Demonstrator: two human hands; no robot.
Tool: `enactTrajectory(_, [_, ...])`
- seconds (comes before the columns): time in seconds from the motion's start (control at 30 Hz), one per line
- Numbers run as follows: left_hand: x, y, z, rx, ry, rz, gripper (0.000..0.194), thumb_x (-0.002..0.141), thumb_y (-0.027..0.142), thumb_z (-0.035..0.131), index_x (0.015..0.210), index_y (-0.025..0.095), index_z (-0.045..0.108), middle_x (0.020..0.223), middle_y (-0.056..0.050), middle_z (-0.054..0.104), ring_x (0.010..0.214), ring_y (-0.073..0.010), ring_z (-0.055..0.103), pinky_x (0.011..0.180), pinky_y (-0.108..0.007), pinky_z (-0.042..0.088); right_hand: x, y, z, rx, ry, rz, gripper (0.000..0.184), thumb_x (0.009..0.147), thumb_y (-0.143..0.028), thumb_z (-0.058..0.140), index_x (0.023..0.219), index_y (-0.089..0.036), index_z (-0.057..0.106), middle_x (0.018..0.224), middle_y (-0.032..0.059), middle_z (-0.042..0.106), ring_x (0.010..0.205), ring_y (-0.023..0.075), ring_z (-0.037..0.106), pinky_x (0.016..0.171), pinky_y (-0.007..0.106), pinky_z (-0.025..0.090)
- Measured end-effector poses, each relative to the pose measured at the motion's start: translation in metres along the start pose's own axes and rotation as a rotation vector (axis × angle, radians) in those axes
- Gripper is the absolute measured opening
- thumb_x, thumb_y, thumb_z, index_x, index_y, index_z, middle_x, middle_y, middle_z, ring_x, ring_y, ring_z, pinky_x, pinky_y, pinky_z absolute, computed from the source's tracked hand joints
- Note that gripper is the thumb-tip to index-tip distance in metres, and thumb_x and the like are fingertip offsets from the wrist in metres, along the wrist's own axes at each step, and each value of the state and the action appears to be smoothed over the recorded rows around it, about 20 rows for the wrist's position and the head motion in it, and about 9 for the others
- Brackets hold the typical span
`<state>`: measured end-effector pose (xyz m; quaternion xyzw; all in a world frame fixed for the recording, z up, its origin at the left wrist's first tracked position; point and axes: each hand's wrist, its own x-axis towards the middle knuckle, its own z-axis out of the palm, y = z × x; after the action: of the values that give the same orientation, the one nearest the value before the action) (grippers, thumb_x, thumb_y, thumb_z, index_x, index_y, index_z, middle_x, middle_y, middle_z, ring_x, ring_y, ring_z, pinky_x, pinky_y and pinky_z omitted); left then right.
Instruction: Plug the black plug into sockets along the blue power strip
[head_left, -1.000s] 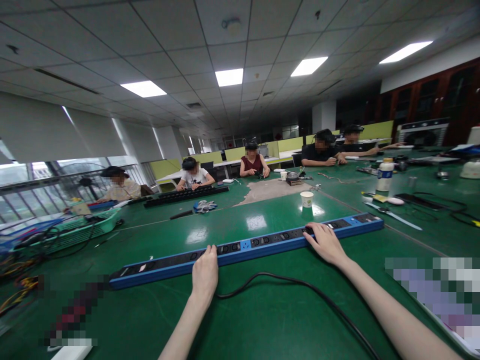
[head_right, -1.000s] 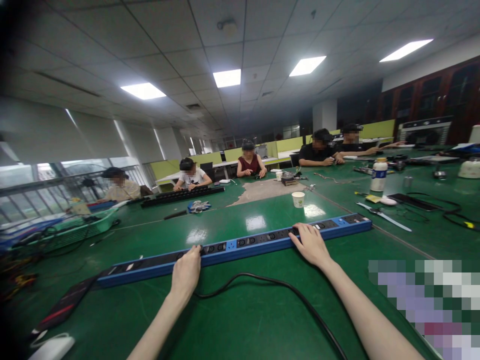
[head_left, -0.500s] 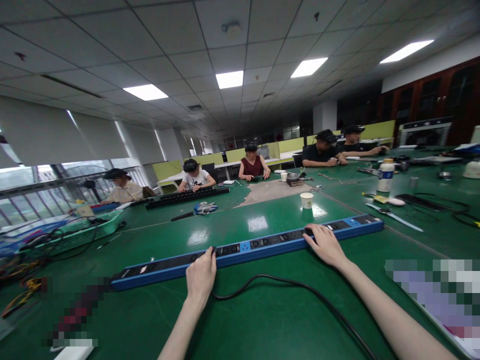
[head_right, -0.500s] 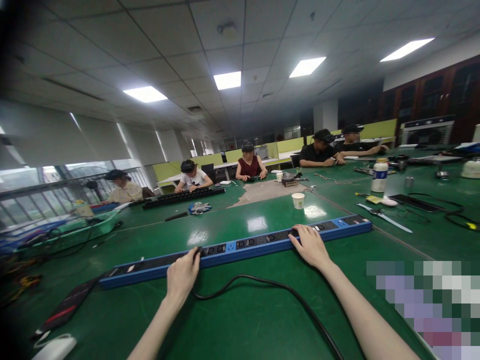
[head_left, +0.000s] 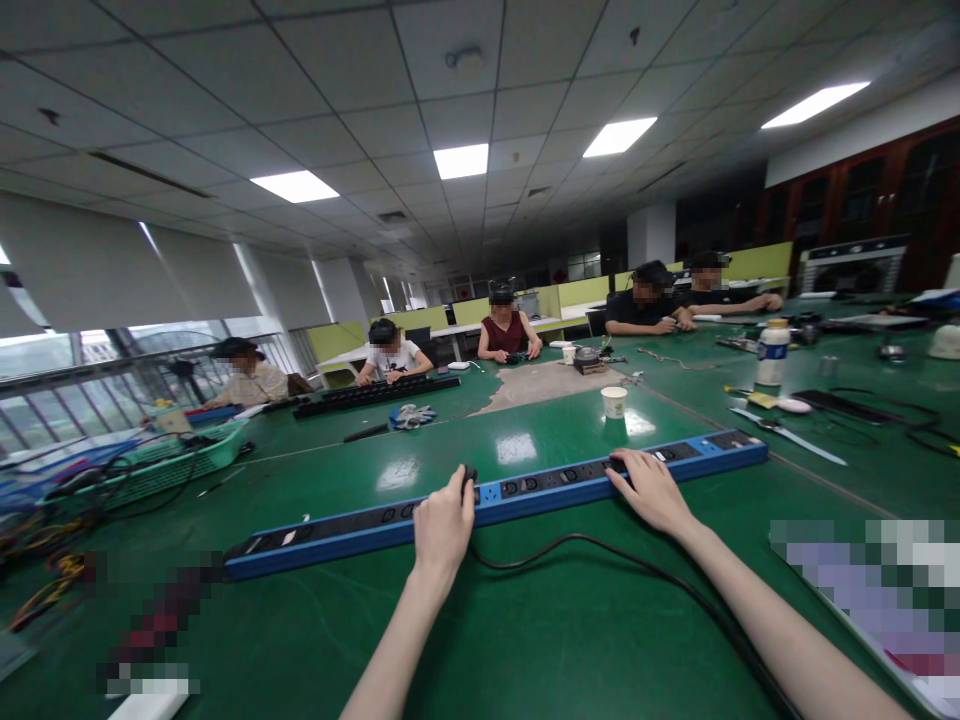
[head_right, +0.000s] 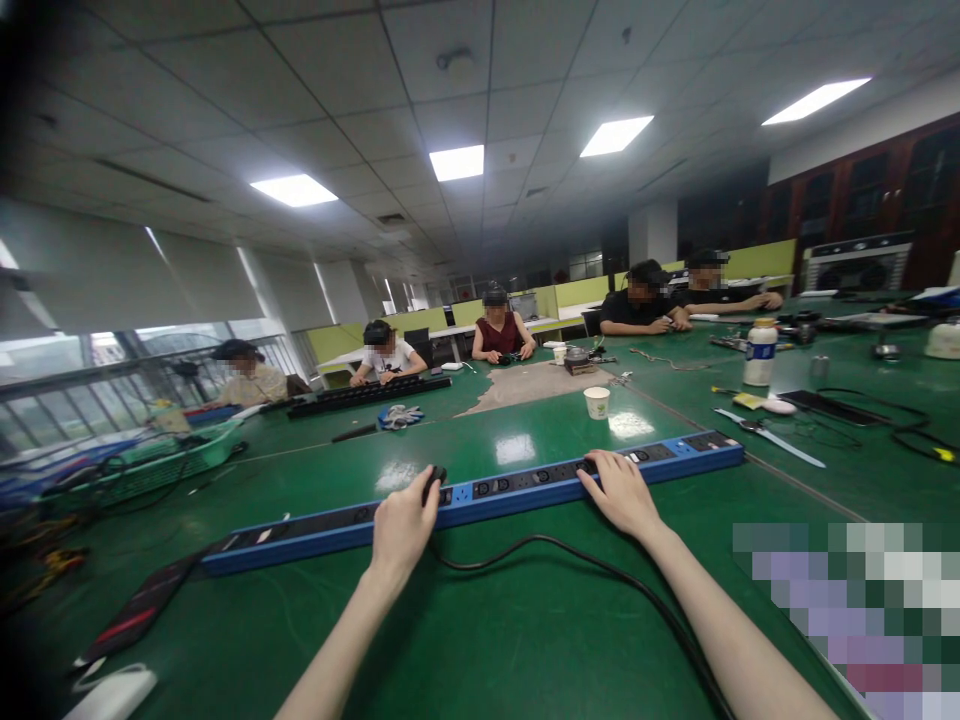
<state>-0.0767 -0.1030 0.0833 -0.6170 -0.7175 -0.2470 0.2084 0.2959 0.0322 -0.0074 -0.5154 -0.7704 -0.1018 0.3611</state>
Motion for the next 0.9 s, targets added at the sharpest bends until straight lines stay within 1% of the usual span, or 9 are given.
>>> enactTrajectory(0.1, [-0.005, 0.018, 0.02, -0.025, -0.062, 0.04, 0.04, 0.105, 0.034, 0.041, 0.135, 0.021, 0.063, 0.095, -0.011, 0.078, 0.082, -0.0229, 0.075, 0.075, -0.029, 0.052, 0.0, 0.001, -0.001, 0.004, -0.005, -0.005, 0.046, 0.1, -0.057, 0.036, 0.127, -0.029, 0.06, 0.131, 0.0063, 0.065, 0.121, 0.0268, 0.056, 0.105, 0.046, 0.04])
enactTrajectory(0.17, [-0.007, 0.023, 0.029, -0.035, -0.077, 0.04, 0.039, 0.105, 0.032, 0.04, 0.133, 0.02, 0.064, 0.095, -0.011, 0.078, 0.083, -0.023, 0.075, 0.075, -0.029, 0.052, 0.0, 0.001, -0.001, 0.008, -0.007, -0.005, 0.045, 0.1, -0.057, 0.036, 0.127, -0.03, 0.059, 0.131, 0.0059, 0.064, 0.122, 0.0263, 0.055, 0.105, 0.045, 0.039])
enactTrajectory(0.23, [-0.007, 0.025, 0.033, -0.039, -0.084, 0.027, 0.039, 0.105, 0.032, 0.04, 0.132, 0.02, 0.065, 0.095, -0.011, 0.078, 0.084, -0.0232, 0.075, 0.076, -0.03, 0.053, 0.0, 0.001, -0.001, 0.01, -0.005, -0.004, 0.045, 0.1, -0.057, 0.036, 0.127, -0.03, 0.059, 0.131, 0.0057, 0.064, 0.123, 0.0261, 0.055, 0.106, 0.045, 0.039])
enactTrajectory(0.4, [-0.008, 0.026, 0.034, -0.032, -0.119, -0.023, 0.039, 0.105, 0.032, 0.039, 0.131, 0.018, 0.065, 0.097, -0.013, 0.077, 0.087, -0.022, 0.074, 0.078, -0.028, 0.052, 0.0, 0.001, -0.001, 0.008, -0.002, -0.003, 0.045, 0.1, -0.057, 0.036, 0.127, -0.03, 0.059, 0.131, 0.006, 0.064, 0.122, 0.0264, 0.055, 0.106, 0.045, 0.039])
enactTrajectory(0.6, [-0.009, 0.036, 0.031, 0.033, -0.156, 0.035, 0.036, 0.104, 0.029, 0.042, 0.129, 0.019, 0.066, 0.095, -0.012, 0.077, 0.085, -0.0229, 0.074, 0.075, -0.028, 0.051, -0.001, -0.001, -0.002, 0.009, -0.001, 0.001, 0.046, 0.1, -0.057, 0.035, 0.127, -0.029, 0.059, 0.131, 0.0069, 0.064, 0.121, 0.0273, 0.055, 0.105, 0.046, 0.039])
enactTrajectory(0.77, [-0.013, 0.043, 0.027, 0.102, -0.164, 0.025, 0.04, 0.103, 0.03, 0.041, 0.136, 0.019, 0.063, 0.09, -0.014, 0.076, 0.08, -0.024, 0.074, 0.072, -0.03, 0.051, -0.001, -0.001, -0.002, 0.016, -0.009, -0.006, 0.048, 0.099, -0.057, 0.034, 0.129, -0.029, 0.059, 0.132, 0.0079, 0.064, 0.123, 0.0282, 0.055, 0.106, 0.047, 0.039])
enactTrajectory(0.9, [-0.019, 0.043, 0.027, 0.135, -0.175, 0.03, 0.046, 0.101, 0.025, 0.045, 0.145, 0.018, 0.056, 0.097, -0.016, 0.075, 0.079, -0.0226, 0.074, 0.068, -0.028, 0.051, -0.001, 0.0, -0.001, 0.011, -0.013, -0.007, 0.049, 0.099, -0.058, 0.034, 0.129, -0.029, 0.059, 0.132, 0.008, 0.064, 0.123, 0.0288, 0.055, 0.106, 0.048, 0.039])
